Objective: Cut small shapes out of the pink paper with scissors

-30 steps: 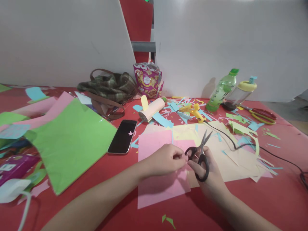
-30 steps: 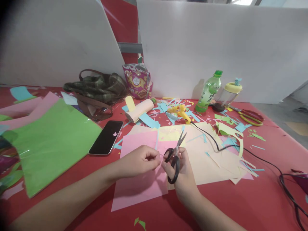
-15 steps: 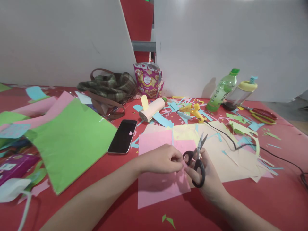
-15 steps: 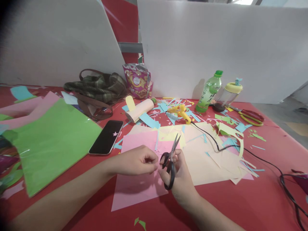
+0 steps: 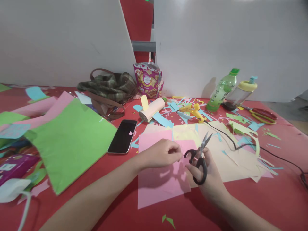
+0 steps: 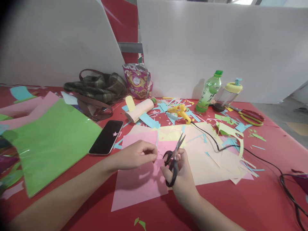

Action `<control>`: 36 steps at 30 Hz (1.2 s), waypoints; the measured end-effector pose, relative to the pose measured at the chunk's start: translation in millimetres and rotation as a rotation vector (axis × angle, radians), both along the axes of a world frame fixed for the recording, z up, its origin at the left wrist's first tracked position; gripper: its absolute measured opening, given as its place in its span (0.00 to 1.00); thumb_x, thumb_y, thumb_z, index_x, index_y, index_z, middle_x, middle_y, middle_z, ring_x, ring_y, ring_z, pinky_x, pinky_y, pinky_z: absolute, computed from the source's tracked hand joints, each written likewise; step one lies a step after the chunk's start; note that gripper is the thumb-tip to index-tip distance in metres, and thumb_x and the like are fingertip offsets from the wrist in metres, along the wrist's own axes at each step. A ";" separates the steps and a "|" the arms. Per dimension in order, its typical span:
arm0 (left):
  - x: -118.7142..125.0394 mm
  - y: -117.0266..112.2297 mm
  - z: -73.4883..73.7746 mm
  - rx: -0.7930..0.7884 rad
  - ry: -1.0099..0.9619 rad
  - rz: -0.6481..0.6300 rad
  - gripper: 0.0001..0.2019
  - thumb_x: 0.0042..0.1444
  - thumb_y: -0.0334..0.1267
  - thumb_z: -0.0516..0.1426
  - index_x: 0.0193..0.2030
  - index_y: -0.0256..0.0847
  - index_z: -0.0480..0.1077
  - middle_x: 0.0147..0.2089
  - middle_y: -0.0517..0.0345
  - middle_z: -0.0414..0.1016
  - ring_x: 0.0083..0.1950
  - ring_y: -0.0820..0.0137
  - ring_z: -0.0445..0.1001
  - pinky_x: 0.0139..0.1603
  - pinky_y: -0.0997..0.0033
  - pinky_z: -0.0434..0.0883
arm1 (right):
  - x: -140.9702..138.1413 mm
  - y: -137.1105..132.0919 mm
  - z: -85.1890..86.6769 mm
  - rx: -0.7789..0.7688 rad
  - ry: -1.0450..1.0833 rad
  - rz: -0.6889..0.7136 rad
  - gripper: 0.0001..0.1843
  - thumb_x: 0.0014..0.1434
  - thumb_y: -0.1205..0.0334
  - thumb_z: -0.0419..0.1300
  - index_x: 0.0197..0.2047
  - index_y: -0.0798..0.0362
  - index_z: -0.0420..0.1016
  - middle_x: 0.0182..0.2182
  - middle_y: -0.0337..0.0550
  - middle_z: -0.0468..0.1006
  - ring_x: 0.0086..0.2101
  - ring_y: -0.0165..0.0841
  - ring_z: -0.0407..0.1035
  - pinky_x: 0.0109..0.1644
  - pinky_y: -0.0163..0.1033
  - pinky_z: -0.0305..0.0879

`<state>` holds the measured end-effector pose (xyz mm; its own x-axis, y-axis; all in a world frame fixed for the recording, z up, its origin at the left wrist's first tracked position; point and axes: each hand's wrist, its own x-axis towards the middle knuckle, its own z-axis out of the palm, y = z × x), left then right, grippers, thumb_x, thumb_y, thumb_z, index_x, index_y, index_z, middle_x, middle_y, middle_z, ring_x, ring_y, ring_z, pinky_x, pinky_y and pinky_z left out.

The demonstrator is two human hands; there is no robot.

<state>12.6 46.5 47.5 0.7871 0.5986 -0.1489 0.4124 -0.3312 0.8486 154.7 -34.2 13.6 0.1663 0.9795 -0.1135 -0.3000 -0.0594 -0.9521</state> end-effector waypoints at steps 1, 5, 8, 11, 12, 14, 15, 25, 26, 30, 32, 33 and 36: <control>0.0 -0.5 0.8 0.003 0.005 -0.029 0.09 0.50 0.35 0.46 0.23 0.36 0.61 0.22 0.64 0.59 0.24 0.78 0.57 0.24 0.79 0.55 | 0.1 0.2 -0.2 0.006 0.000 0.001 0.18 0.42 0.66 0.64 0.29 0.48 0.56 0.23 0.28 0.60 0.19 0.20 0.55 0.20 0.24 0.54; 1.7 -3.5 1.2 0.028 0.056 -0.080 0.12 0.50 0.41 0.48 0.22 0.36 0.61 0.20 0.64 0.57 0.22 0.79 0.55 0.22 0.79 0.54 | 0.6 1.1 -2.3 0.007 -0.007 0.005 0.18 0.43 0.66 0.64 0.29 0.49 0.55 0.23 0.28 0.61 0.19 0.20 0.55 0.19 0.23 0.53; 3.1 -4.9 -1.4 0.028 0.063 -0.079 0.13 0.51 0.43 0.47 0.24 0.35 0.63 0.20 0.64 0.57 0.22 0.79 0.54 0.21 0.79 0.53 | 1.2 0.9 -3.5 -0.002 -0.009 0.020 0.17 0.44 0.66 0.63 0.29 0.48 0.55 0.23 0.29 0.63 0.18 0.20 0.55 0.19 0.23 0.54; 3.5 -5.0 -3.8 0.016 0.038 -0.090 0.14 0.52 0.42 0.47 0.24 0.35 0.64 0.20 0.64 0.59 0.22 0.79 0.55 0.22 0.79 0.54 | 1.4 0.6 -3.4 0.004 -0.011 0.030 0.17 0.44 0.66 0.63 0.30 0.48 0.55 0.24 0.29 0.63 0.19 0.20 0.56 0.20 0.24 0.55; 3.6 -4.9 -4.2 0.013 0.029 -0.091 0.14 0.52 0.41 0.46 0.25 0.35 0.65 0.21 0.63 0.60 0.22 0.79 0.55 0.22 0.79 0.54 | 1.3 0.7 -3.2 0.009 -0.012 0.030 0.17 0.44 0.66 0.63 0.30 0.48 0.55 0.24 0.29 0.63 0.19 0.21 0.56 0.20 0.24 0.55; 3.8 -4.6 -4.6 0.013 0.020 -0.089 0.14 0.53 0.41 0.45 0.25 0.35 0.65 0.21 0.63 0.61 0.22 0.79 0.56 0.23 0.79 0.55 | 1.2 1.0 -3.1 0.008 -0.017 0.029 0.17 0.44 0.66 0.63 0.29 0.48 0.55 0.24 0.30 0.63 0.20 0.21 0.57 0.20 0.25 0.55; 3.8 -4.4 -4.5 0.018 0.019 -0.086 0.14 0.53 0.40 0.46 0.25 0.35 0.66 0.21 0.62 0.62 0.22 0.79 0.56 0.23 0.78 0.55 | 1.2 1.2 -3.3 0.000 -0.021 0.030 0.17 0.44 0.66 0.63 0.29 0.49 0.54 0.24 0.30 0.63 0.19 0.21 0.56 0.20 0.25 0.54; -6.1 6.0 11.5 0.110 -0.053 0.206 0.13 0.52 0.39 0.46 0.20 0.36 0.59 0.19 0.66 0.52 0.22 0.79 0.53 0.22 0.79 0.53 | 1.1 1.1 -7.2 0.027 0.092 0.285 0.15 0.46 0.58 0.61 0.31 0.48 0.56 0.29 0.35 0.62 0.26 0.27 0.61 0.30 0.35 0.60; -7.5 7.4 13.3 0.123 -0.054 0.223 0.13 0.53 0.39 0.46 0.21 0.36 0.59 0.20 0.65 0.52 0.22 0.79 0.53 0.22 0.79 0.53 | 1.0 0.9 -8.3 0.047 0.100 0.321 0.15 0.46 0.56 0.61 0.31 0.48 0.56 0.29 0.35 0.61 0.27 0.28 0.61 0.31 0.36 0.61; -10.0 9.2 16.3 0.159 -0.052 0.243 0.13 0.53 0.39 0.46 0.21 0.36 0.60 0.20 0.65 0.53 0.22 0.78 0.54 0.22 0.79 0.54 | 1.1 0.4 -16.5 0.086 0.129 0.473 0.17 0.46 0.52 0.59 0.32 0.49 0.56 0.30 0.39 0.62 0.28 0.31 0.61 0.32 0.39 0.60; -9.4 7.9 16.1 0.180 -0.046 0.240 0.13 0.53 0.39 0.46 0.21 0.36 0.60 0.20 0.65 0.55 0.23 0.78 0.55 0.23 0.79 0.55 | 1.6 0.4 -20.2 0.103 0.148 0.524 0.18 0.46 0.51 0.59 0.33 0.49 0.55 0.30 0.39 0.61 0.29 0.31 0.61 0.32 0.40 0.60; -8.8 6.9 16.1 0.187 -0.039 0.234 0.13 0.53 0.40 0.46 0.22 0.36 0.61 0.21 0.64 0.56 0.24 0.77 0.56 0.24 0.78 0.55 | 1.8 0.6 -21.2 0.110 0.146 0.530 0.18 0.46 0.50 0.59 0.33 0.49 0.55 0.30 0.39 0.61 0.29 0.31 0.61 0.33 0.40 0.60; -7.3 3.7 16.0 0.178 -0.007 0.206 0.13 0.54 0.40 0.45 0.24 0.36 0.63 0.22 0.63 0.59 0.25 0.77 0.58 0.25 0.78 0.56 | 2.3 1.0 -20.7 0.145 0.123 0.520 0.18 0.46 0.49 0.59 0.33 0.49 0.56 0.30 0.39 0.61 0.30 0.32 0.61 0.35 0.40 0.60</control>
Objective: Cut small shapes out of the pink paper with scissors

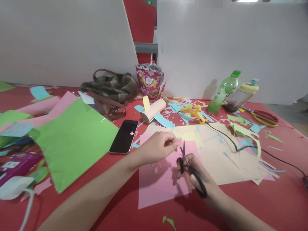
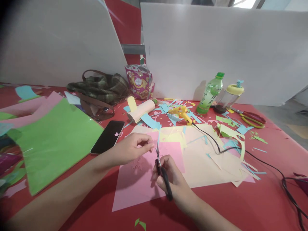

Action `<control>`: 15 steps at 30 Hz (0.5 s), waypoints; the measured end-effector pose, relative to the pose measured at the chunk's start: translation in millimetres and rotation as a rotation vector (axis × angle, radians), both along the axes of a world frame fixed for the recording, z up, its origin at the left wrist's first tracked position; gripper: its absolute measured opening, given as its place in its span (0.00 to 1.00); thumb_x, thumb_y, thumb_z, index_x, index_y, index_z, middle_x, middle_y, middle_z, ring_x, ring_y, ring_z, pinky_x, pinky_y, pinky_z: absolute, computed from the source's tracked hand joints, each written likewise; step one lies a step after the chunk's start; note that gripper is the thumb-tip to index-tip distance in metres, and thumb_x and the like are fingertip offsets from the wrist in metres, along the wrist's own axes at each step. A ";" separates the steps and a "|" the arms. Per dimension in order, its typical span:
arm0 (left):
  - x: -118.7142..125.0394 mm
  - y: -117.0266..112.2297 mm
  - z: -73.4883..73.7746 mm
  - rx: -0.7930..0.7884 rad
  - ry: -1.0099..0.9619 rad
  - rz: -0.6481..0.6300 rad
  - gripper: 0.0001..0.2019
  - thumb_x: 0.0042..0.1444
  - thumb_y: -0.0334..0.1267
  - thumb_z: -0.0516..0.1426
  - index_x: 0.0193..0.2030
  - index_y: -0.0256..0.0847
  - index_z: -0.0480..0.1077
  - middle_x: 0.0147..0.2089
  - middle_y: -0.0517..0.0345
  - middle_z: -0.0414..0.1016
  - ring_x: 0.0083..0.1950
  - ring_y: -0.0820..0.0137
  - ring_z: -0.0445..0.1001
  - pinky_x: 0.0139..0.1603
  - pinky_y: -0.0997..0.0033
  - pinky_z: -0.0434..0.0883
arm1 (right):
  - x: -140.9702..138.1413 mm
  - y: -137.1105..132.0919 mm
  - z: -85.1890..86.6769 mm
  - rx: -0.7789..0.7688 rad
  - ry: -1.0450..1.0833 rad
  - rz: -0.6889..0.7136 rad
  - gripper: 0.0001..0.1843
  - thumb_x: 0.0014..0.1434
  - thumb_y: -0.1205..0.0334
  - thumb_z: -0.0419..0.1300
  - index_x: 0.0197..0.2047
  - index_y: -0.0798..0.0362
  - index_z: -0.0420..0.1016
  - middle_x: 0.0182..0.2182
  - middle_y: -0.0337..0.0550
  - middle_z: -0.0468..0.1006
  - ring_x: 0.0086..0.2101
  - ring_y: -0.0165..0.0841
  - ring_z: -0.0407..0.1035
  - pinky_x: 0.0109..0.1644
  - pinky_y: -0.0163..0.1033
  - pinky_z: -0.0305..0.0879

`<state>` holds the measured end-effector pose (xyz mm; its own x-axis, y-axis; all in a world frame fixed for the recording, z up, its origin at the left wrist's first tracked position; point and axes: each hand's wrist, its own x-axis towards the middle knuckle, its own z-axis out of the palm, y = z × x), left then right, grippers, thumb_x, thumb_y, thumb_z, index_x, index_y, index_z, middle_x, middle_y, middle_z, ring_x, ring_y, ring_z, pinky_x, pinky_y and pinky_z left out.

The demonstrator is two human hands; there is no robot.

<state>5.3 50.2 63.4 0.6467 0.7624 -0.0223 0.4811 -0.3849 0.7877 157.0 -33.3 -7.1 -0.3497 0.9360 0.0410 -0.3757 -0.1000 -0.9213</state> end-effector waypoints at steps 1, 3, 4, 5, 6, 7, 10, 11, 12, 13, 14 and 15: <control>0.4 -0.8 0.0 -0.005 0.009 -0.009 0.13 0.54 0.39 0.45 0.25 0.36 0.64 0.22 0.63 0.60 0.25 0.76 0.58 0.25 0.78 0.56 | 0.0 0.0 1.1 0.008 -0.008 -0.009 0.18 0.46 0.49 0.59 0.33 0.49 0.56 0.30 0.39 0.61 0.30 0.32 0.60 0.35 0.40 0.60; 0.8 -1.8 -0.2 -0.006 0.021 -0.024 0.14 0.54 0.39 0.44 0.25 0.36 0.64 0.22 0.63 0.60 0.25 0.76 0.58 0.25 0.78 0.56 | -0.3 -0.2 4.0 0.000 -0.023 -0.023 0.18 0.46 0.49 0.58 0.33 0.49 0.56 0.29 0.39 0.61 0.30 0.32 0.60 0.34 0.39 0.60; 1.0 -2.1 -0.3 -0.003 0.024 -0.031 0.14 0.54 0.39 0.44 0.25 0.36 0.64 0.21 0.63 0.60 0.25 0.77 0.58 0.25 0.77 0.56 | -0.6 -0.5 5.5 -0.008 -0.027 -0.027 0.18 0.45 0.48 0.58 0.32 0.49 0.56 0.29 0.39 0.61 0.30 0.32 0.60 0.34 0.39 0.60; 1.2 -2.2 -0.4 0.000 0.025 -0.038 0.14 0.54 0.39 0.44 0.25 0.36 0.64 0.21 0.63 0.60 0.25 0.77 0.58 0.25 0.77 0.56 | -0.9 -0.8 6.9 -0.016 -0.028 -0.029 0.18 0.45 0.48 0.58 0.32 0.48 0.56 0.29 0.39 0.61 0.30 0.32 0.60 0.35 0.40 0.60; 1.3 -2.2 -0.4 0.001 0.026 -0.044 0.14 0.54 0.39 0.44 0.25 0.35 0.64 0.21 0.63 0.60 0.25 0.77 0.59 0.25 0.77 0.56 | -1.1 -1.2 8.1 -0.026 -0.030 -0.028 0.18 0.45 0.48 0.58 0.32 0.48 0.56 0.29 0.39 0.61 0.30 0.32 0.60 0.35 0.40 0.60; 1.4 -2.2 -0.3 0.000 0.025 -0.048 0.13 0.54 0.38 0.44 0.25 0.35 0.65 0.21 0.63 0.60 0.25 0.77 0.59 0.25 0.77 0.55 | -1.4 -1.5 9.1 -0.033 -0.030 -0.025 0.18 0.45 0.48 0.58 0.32 0.48 0.56 0.29 0.39 0.61 0.30 0.32 0.60 0.35 0.40 0.60; 1.6 -2.3 0.1 -0.005 0.024 -0.060 0.13 0.54 0.38 0.45 0.25 0.35 0.64 0.21 0.64 0.60 0.24 0.77 0.58 0.25 0.78 0.55 | -1.9 -1.4 10.4 -0.041 -0.030 -0.019 0.18 0.45 0.48 0.58 0.32 0.49 0.56 0.29 0.40 0.60 0.30 0.33 0.60 0.33 0.39 0.60; 1.6 -2.4 0.2 -0.006 0.024 -0.062 0.13 0.54 0.37 0.45 0.24 0.35 0.64 0.21 0.64 0.60 0.24 0.77 0.58 0.25 0.78 0.55 | -2.0 -1.1 10.3 -0.040 -0.028 -0.022 0.18 0.45 0.48 0.58 0.32 0.49 0.56 0.29 0.40 0.60 0.30 0.33 0.60 0.32 0.39 0.60; 1.6 -2.5 0.4 -0.007 0.025 -0.065 0.13 0.54 0.37 0.45 0.24 0.35 0.64 0.21 0.64 0.59 0.24 0.77 0.58 0.24 0.78 0.55 | -2.0 -0.7 9.9 -0.035 -0.023 -0.022 0.18 0.45 0.48 0.58 0.32 0.49 0.56 0.29 0.39 0.60 0.29 0.32 0.59 0.31 0.39 0.60; 1.5 -2.6 0.5 -0.007 0.026 -0.066 0.13 0.54 0.37 0.45 0.24 0.35 0.64 0.21 0.64 0.59 0.24 0.77 0.57 0.24 0.78 0.54 | -2.0 -0.2 9.3 -0.031 -0.020 -0.024 0.18 0.45 0.48 0.58 0.32 0.49 0.56 0.29 0.39 0.60 0.29 0.32 0.59 0.31 0.38 0.60; 1.5 -2.7 0.6 -0.006 0.024 -0.067 0.13 0.54 0.37 0.45 0.24 0.35 0.63 0.21 0.64 0.59 0.24 0.77 0.57 0.24 0.78 0.54 | -1.9 0.2 8.5 -0.030 -0.018 -0.025 0.18 0.45 0.48 0.58 0.32 0.49 0.56 0.29 0.39 0.61 0.29 0.32 0.59 0.31 0.38 0.60; 1.5 -2.7 0.7 -0.004 0.020 -0.068 0.13 0.53 0.37 0.45 0.23 0.35 0.63 0.21 0.64 0.58 0.24 0.78 0.57 0.24 0.78 0.54 | -1.8 0.4 7.5 -0.028 -0.017 -0.026 0.18 0.45 0.48 0.58 0.32 0.49 0.56 0.28 0.39 0.61 0.29 0.32 0.59 0.31 0.38 0.60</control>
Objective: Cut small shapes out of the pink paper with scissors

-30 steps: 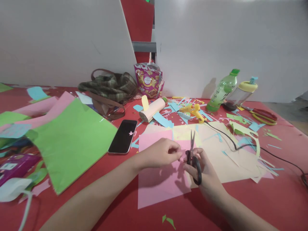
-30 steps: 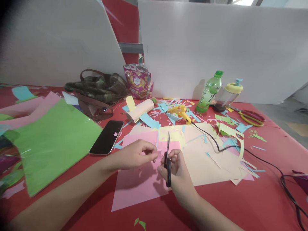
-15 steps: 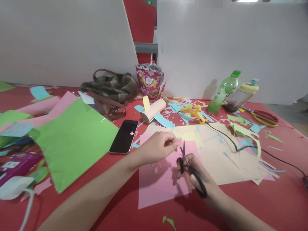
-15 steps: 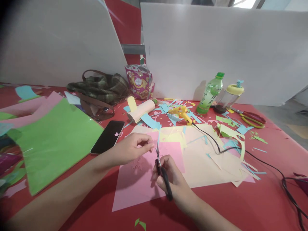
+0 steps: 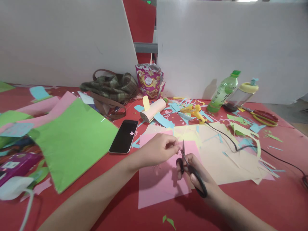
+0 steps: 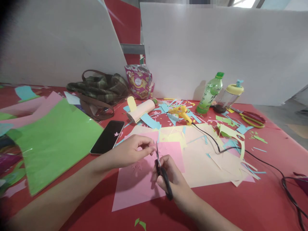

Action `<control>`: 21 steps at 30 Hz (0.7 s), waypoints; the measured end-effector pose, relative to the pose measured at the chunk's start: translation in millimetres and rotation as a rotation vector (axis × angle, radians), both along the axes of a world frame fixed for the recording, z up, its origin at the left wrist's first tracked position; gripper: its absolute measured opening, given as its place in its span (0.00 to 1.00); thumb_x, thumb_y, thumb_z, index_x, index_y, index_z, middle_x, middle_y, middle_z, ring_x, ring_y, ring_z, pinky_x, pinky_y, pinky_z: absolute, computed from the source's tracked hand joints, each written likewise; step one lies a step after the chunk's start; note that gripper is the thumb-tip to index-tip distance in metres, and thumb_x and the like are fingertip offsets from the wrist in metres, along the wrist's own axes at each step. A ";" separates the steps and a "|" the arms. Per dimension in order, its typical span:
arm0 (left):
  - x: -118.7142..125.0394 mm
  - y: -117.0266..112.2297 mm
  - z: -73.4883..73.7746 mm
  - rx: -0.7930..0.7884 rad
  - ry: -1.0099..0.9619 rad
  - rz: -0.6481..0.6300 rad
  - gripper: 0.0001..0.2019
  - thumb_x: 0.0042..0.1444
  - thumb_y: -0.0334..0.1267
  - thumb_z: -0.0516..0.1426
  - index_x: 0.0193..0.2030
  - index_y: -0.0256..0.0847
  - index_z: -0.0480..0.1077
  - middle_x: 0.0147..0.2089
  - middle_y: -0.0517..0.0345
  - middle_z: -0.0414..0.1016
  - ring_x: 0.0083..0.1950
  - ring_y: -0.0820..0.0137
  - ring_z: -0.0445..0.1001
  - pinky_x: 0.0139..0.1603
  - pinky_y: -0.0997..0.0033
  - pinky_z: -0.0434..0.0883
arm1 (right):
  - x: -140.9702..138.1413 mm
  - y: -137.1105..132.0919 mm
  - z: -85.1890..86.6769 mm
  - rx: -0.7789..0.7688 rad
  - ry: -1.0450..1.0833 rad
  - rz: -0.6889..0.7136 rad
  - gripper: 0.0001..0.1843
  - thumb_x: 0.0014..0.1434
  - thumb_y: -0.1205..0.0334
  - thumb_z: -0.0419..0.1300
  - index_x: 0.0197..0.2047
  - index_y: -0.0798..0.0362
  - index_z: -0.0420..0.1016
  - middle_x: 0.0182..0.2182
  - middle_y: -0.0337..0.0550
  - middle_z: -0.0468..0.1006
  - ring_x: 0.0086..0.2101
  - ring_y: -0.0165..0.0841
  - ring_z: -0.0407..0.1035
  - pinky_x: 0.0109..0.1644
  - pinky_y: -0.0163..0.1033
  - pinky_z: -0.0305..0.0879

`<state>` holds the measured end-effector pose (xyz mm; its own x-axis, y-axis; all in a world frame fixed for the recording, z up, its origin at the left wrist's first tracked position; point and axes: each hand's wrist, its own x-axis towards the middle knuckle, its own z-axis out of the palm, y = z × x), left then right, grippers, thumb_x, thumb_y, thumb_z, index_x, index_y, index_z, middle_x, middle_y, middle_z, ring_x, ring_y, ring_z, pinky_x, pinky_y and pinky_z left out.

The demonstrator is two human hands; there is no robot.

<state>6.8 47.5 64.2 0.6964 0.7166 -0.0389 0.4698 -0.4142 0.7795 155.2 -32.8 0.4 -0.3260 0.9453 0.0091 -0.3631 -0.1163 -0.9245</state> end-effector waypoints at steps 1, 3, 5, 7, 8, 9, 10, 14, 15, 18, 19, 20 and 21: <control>0.1 0.0 0.1 0.002 -0.004 -0.001 0.13 0.53 0.37 0.45 0.23 0.35 0.62 0.20 0.64 0.57 0.24 0.78 0.56 0.24 0.78 0.54 | 0.2 0.1 -1.1 0.002 0.003 0.002 0.18 0.46 0.48 0.58 0.32 0.49 0.56 0.28 0.39 0.61 0.29 0.32 0.59 0.31 0.38 0.60; 0.3 0.2 0.3 0.002 -0.010 -0.002 0.13 0.53 0.37 0.45 0.22 0.36 0.61 0.20 0.65 0.56 0.24 0.78 0.55 0.24 0.78 0.54 | 0.4 -0.2 -3.2 0.006 0.011 0.008 0.18 0.46 0.48 0.58 0.32 0.49 0.56 0.28 0.39 0.61 0.28 0.32 0.59 0.30 0.37 0.60; 0.6 0.3 0.6 -0.002 -0.012 -0.001 0.13 0.53 0.38 0.45 0.21 0.36 0.60 0.20 0.65 0.55 0.23 0.78 0.55 0.23 0.79 0.54 | 0.5 -0.9 -4.3 0.011 0.023 0.005 0.18 0.45 0.48 0.58 0.32 0.49 0.57 0.28 0.39 0.61 0.26 0.31 0.59 0.28 0.37 0.60; 0.5 0.4 0.9 -0.008 -0.013 0.005 0.13 0.53 0.38 0.45 0.21 0.36 0.59 0.19 0.65 0.54 0.23 0.78 0.54 0.23 0.79 0.53 | 0.5 -1.6 -3.6 -0.004 0.017 0.000 0.18 0.45 0.47 0.58 0.32 0.49 0.57 0.28 0.39 0.61 0.26 0.30 0.59 0.28 0.37 0.60; 0.3 0.4 1.1 -0.009 -0.013 0.006 0.13 0.53 0.38 0.45 0.21 0.36 0.59 0.19 0.65 0.54 0.23 0.78 0.54 0.23 0.79 0.53 | 0.6 -1.9 -2.9 -0.014 0.008 -0.001 0.18 0.45 0.47 0.58 0.31 0.49 0.57 0.28 0.39 0.61 0.26 0.30 0.59 0.29 0.37 0.60; 0.0 0.5 1.3 -0.010 -0.011 0.008 0.13 0.53 0.38 0.45 0.21 0.36 0.58 0.19 0.65 0.54 0.23 0.78 0.54 0.23 0.79 0.53 | 0.6 -2.1 -2.0 -0.022 -0.002 -0.002 0.18 0.45 0.47 0.58 0.31 0.49 0.56 0.29 0.39 0.61 0.26 0.30 0.60 0.29 0.38 0.60; -0.5 0.5 1.4 -0.009 -0.008 0.007 0.13 0.53 0.39 0.45 0.21 0.36 0.59 0.19 0.65 0.54 0.23 0.78 0.54 0.23 0.79 0.53 | 0.6 -2.3 -1.2 -0.029 -0.009 -0.003 0.19 0.45 0.47 0.58 0.31 0.49 0.56 0.29 0.39 0.62 0.26 0.31 0.60 0.30 0.38 0.60; -2.3 1.1 1.6 -0.005 0.009 -0.013 0.13 0.53 0.40 0.45 0.23 0.36 0.61 0.20 0.64 0.57 0.24 0.77 0.55 0.23 0.78 0.53 | 0.5 -2.6 -1.1 -0.024 0.016 0.014 0.18 0.46 0.47 0.57 0.32 0.49 0.56 0.28 0.39 0.61 0.26 0.31 0.59 0.29 0.39 0.61; -2.5 1.2 1.6 -0.008 0.011 -0.016 0.13 0.53 0.40 0.45 0.24 0.36 0.62 0.21 0.63 0.58 0.24 0.77 0.56 0.24 0.78 0.54 | 0.5 -2.6 -1.5 -0.022 0.020 0.019 0.18 0.46 0.47 0.57 0.32 0.49 0.56 0.28 0.39 0.61 0.26 0.31 0.59 0.29 0.39 0.61; -2.4 1.6 1.7 -0.018 0.016 -0.013 0.14 0.54 0.41 0.45 0.24 0.36 0.64 0.22 0.63 0.60 0.25 0.77 0.57 0.24 0.78 0.54 | 0.0 -2.4 -1.9 -0.010 0.004 0.014 0.18 0.46 0.46 0.57 0.31 0.49 0.55 0.26 0.38 0.61 0.26 0.31 0.60 0.31 0.40 0.61; -2.3 1.7 1.8 -0.020 0.017 -0.011 0.14 0.54 0.42 0.45 0.24 0.35 0.64 0.21 0.63 0.59 0.25 0.77 0.56 0.24 0.78 0.54 | -0.2 -2.3 -1.6 -0.009 -0.003 0.011 0.18 0.46 0.46 0.56 0.31 0.49 0.55 0.26 0.38 0.62 0.26 0.31 0.60 0.31 0.40 0.60; -2.2 1.8 1.8 -0.020 0.018 -0.009 0.15 0.53 0.42 0.45 0.24 0.35 0.63 0.21 0.63 0.58 0.24 0.77 0.56 0.24 0.78 0.54 | -0.5 -2.3 -1.0 -0.012 -0.005 0.011 0.18 0.46 0.46 0.56 0.31 0.49 0.55 0.26 0.38 0.62 0.26 0.31 0.60 0.31 0.40 0.60; -2.2 1.9 1.8 -0.021 0.018 -0.007 0.15 0.53 0.42 0.45 0.23 0.35 0.63 0.21 0.64 0.57 0.24 0.77 0.55 0.23 0.78 0.53 | -0.7 -2.4 -0.3 -0.015 0.002 0.012 0.18 0.46 0.46 0.57 0.31 0.49 0.55 0.27 0.38 0.62 0.26 0.31 0.60 0.30 0.39 0.61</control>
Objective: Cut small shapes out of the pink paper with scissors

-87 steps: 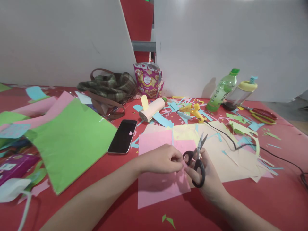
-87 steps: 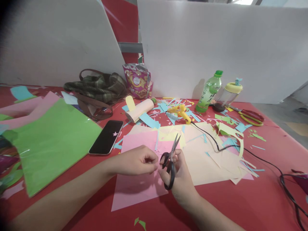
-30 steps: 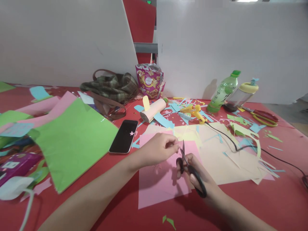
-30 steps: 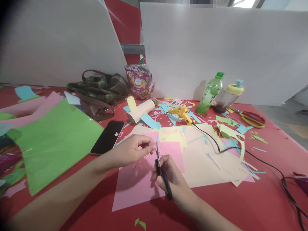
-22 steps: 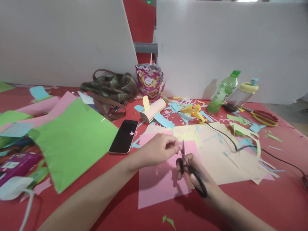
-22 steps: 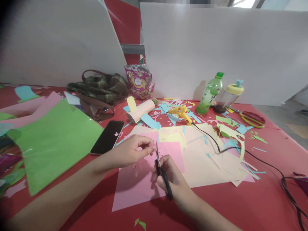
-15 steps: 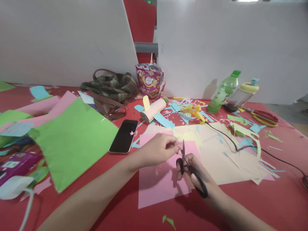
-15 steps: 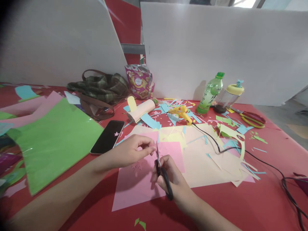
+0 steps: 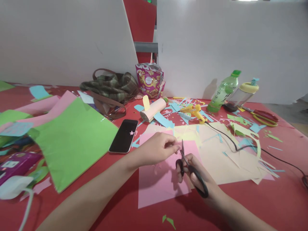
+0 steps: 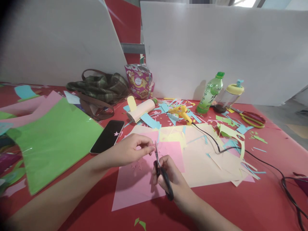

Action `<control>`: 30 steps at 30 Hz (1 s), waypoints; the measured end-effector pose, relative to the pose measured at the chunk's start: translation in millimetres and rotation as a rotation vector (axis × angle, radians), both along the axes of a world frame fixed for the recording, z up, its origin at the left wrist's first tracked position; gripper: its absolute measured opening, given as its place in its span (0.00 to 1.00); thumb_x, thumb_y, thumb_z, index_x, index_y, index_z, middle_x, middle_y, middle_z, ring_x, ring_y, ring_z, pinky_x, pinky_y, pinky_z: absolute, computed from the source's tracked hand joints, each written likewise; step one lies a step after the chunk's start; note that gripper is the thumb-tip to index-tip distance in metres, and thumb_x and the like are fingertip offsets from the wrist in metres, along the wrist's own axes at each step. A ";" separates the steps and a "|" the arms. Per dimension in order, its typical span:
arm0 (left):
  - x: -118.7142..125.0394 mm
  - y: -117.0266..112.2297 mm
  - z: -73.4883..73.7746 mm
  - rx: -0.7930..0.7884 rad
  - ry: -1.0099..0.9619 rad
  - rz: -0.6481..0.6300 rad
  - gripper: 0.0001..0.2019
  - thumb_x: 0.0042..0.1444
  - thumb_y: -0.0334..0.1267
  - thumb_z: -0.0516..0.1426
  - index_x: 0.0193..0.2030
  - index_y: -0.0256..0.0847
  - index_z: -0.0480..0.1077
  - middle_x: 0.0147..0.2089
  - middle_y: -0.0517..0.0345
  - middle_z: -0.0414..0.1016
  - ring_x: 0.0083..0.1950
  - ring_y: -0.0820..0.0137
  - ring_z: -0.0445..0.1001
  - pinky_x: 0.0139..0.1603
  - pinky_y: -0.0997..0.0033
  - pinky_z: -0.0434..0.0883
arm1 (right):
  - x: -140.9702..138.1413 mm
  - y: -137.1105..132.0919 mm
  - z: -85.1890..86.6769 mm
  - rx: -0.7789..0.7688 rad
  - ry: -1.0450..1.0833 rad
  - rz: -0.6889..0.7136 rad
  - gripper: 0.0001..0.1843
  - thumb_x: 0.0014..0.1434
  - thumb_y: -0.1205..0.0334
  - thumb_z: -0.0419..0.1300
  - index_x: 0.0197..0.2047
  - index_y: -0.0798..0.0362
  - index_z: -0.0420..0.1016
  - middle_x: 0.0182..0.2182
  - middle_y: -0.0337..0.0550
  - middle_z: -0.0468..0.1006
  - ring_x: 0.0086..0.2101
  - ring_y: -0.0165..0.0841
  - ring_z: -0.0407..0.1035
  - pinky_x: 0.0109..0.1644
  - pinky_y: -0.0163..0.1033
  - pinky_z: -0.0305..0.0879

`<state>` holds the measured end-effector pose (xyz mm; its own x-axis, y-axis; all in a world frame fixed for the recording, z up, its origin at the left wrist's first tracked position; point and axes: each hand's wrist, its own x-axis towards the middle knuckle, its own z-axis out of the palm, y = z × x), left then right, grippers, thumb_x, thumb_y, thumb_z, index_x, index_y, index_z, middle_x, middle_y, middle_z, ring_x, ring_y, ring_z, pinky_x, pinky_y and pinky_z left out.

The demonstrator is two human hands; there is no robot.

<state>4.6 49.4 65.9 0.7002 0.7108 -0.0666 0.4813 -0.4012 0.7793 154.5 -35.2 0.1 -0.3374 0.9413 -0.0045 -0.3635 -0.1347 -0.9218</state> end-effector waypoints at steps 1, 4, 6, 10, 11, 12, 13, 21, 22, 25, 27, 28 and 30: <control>-0.1 0.0 -0.1 -0.002 0.001 0.002 0.14 0.53 0.42 0.46 0.23 0.35 0.62 0.20 0.64 0.56 0.23 0.78 0.54 0.23 0.78 0.53 | -0.3 -0.1 0.9 -0.007 0.008 0.001 0.18 0.46 0.46 0.57 0.31 0.49 0.55 0.27 0.39 0.61 0.26 0.32 0.60 0.29 0.39 0.61; -1.0 0.1 -0.6 -0.008 0.008 0.000 0.14 0.53 0.41 0.46 0.23 0.36 0.62 0.20 0.65 0.54 0.22 0.78 0.53 0.22 0.78 0.52 | -1.0 -0.4 3.6 -0.017 0.030 -0.006 0.18 0.46 0.46 0.56 0.31 0.49 0.56 0.29 0.40 0.61 0.28 0.33 0.60 0.27 0.37 0.61; -1.6 0.1 -1.0 -0.005 0.013 -0.006 0.13 0.53 0.41 0.46 0.23 0.36 0.62 0.20 0.65 0.54 0.22 0.78 0.53 0.22 0.78 0.51 | -1.2 -0.6 4.9 -0.012 0.035 -0.002 0.18 0.47 0.47 0.56 0.31 0.49 0.56 0.29 0.40 0.61 0.29 0.33 0.60 0.29 0.38 0.61; -1.5 -0.1 -1.2 0.008 0.019 -0.008 0.13 0.53 0.41 0.46 0.23 0.36 0.62 0.20 0.65 0.54 0.23 0.78 0.52 0.22 0.78 0.51 | -1.3 -1.2 6.1 -0.022 0.026 -0.010 0.17 0.47 0.47 0.57 0.31 0.49 0.56 0.29 0.40 0.61 0.29 0.32 0.60 0.31 0.40 0.62; -1.2 -0.1 -1.1 0.009 0.019 -0.007 0.14 0.53 0.41 0.46 0.22 0.36 0.61 0.20 0.65 0.54 0.23 0.78 0.52 0.22 0.78 0.51 | -1.3 -1.2 6.2 -0.021 0.024 -0.012 0.17 0.47 0.47 0.57 0.31 0.49 0.56 0.28 0.39 0.61 0.28 0.32 0.60 0.32 0.40 0.62; -1.0 -0.1 -0.9 0.009 0.018 -0.006 0.14 0.53 0.41 0.46 0.22 0.36 0.61 0.20 0.65 0.53 0.22 0.78 0.52 0.22 0.78 0.51 | -1.3 -1.2 6.1 -0.024 0.021 -0.011 0.17 0.46 0.47 0.57 0.31 0.49 0.56 0.29 0.40 0.61 0.28 0.32 0.60 0.32 0.40 0.62; -0.8 -0.1 -0.7 0.009 0.016 -0.006 0.14 0.53 0.41 0.46 0.22 0.36 0.60 0.20 0.65 0.53 0.22 0.78 0.52 0.22 0.78 0.51 | -1.3 -1.1 6.0 -0.022 0.022 -0.008 0.18 0.46 0.47 0.57 0.31 0.49 0.56 0.29 0.40 0.61 0.28 0.32 0.60 0.32 0.40 0.62; -1.8 0.7 -1.3 0.004 0.022 -0.019 0.14 0.53 0.41 0.46 0.22 0.36 0.61 0.20 0.65 0.53 0.23 0.78 0.52 0.22 0.78 0.51 | 0.7 -2.2 3.0 -0.014 0.016 0.014 0.17 0.47 0.47 0.56 0.32 0.49 0.56 0.29 0.40 0.62 0.28 0.32 0.61 0.33 0.41 0.62; -1.9 0.7 -1.5 0.001 0.020 -0.019 0.14 0.53 0.41 0.45 0.22 0.36 0.61 0.20 0.65 0.53 0.23 0.78 0.52 0.22 0.78 0.51 | 0.8 -2.4 3.0 -0.014 0.019 0.016 0.17 0.48 0.47 0.56 0.32 0.49 0.56 0.29 0.40 0.63 0.28 0.32 0.61 0.33 0.41 0.62; -1.7 0.4 -1.5 -0.001 0.012 -0.021 0.14 0.53 0.41 0.45 0.23 0.36 0.61 0.20 0.65 0.53 0.22 0.78 0.52 0.22 0.78 0.51 | 0.3 -2.3 3.9 -0.004 0.030 0.007 0.16 0.49 0.48 0.55 0.32 0.49 0.56 0.30 0.40 0.62 0.28 0.32 0.61 0.33 0.41 0.61; -1.5 0.3 -1.2 0.003 0.007 -0.022 0.14 0.53 0.41 0.46 0.23 0.36 0.61 0.20 0.65 0.53 0.22 0.78 0.52 0.22 0.78 0.51 | -0.4 -2.1 5.3 -0.001 0.022 0.008 0.16 0.49 0.48 0.55 0.32 0.49 0.55 0.29 0.40 0.63 0.28 0.32 0.61 0.33 0.41 0.61; -1.4 0.4 -1.1 0.001 0.006 -0.023 0.14 0.53 0.41 0.46 0.22 0.36 0.61 0.20 0.65 0.53 0.22 0.78 0.52 0.22 0.78 0.51 | -0.7 -1.9 6.1 -0.001 0.017 0.010 0.16 0.49 0.47 0.55 0.32 0.49 0.55 0.29 0.40 0.63 0.27 0.32 0.61 0.33 0.41 0.60; -1.3 0.5 -0.7 -0.005 0.004 -0.022 0.14 0.53 0.41 0.45 0.22 0.36 0.61 0.20 0.65 0.53 0.22 0.78 0.52 0.22 0.78 0.51 | -1.0 -1.9 7.4 -0.004 0.004 0.011 0.16 0.49 0.47 0.55 0.31 0.48 0.55 0.28 0.39 0.63 0.26 0.31 0.61 0.34 0.41 0.60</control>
<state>3.3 49.9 65.2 0.7151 0.6952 -0.0730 0.4757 -0.4074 0.7796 153.5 -37.1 7.5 -0.3479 0.9375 -0.0066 -0.3652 -0.1420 -0.9200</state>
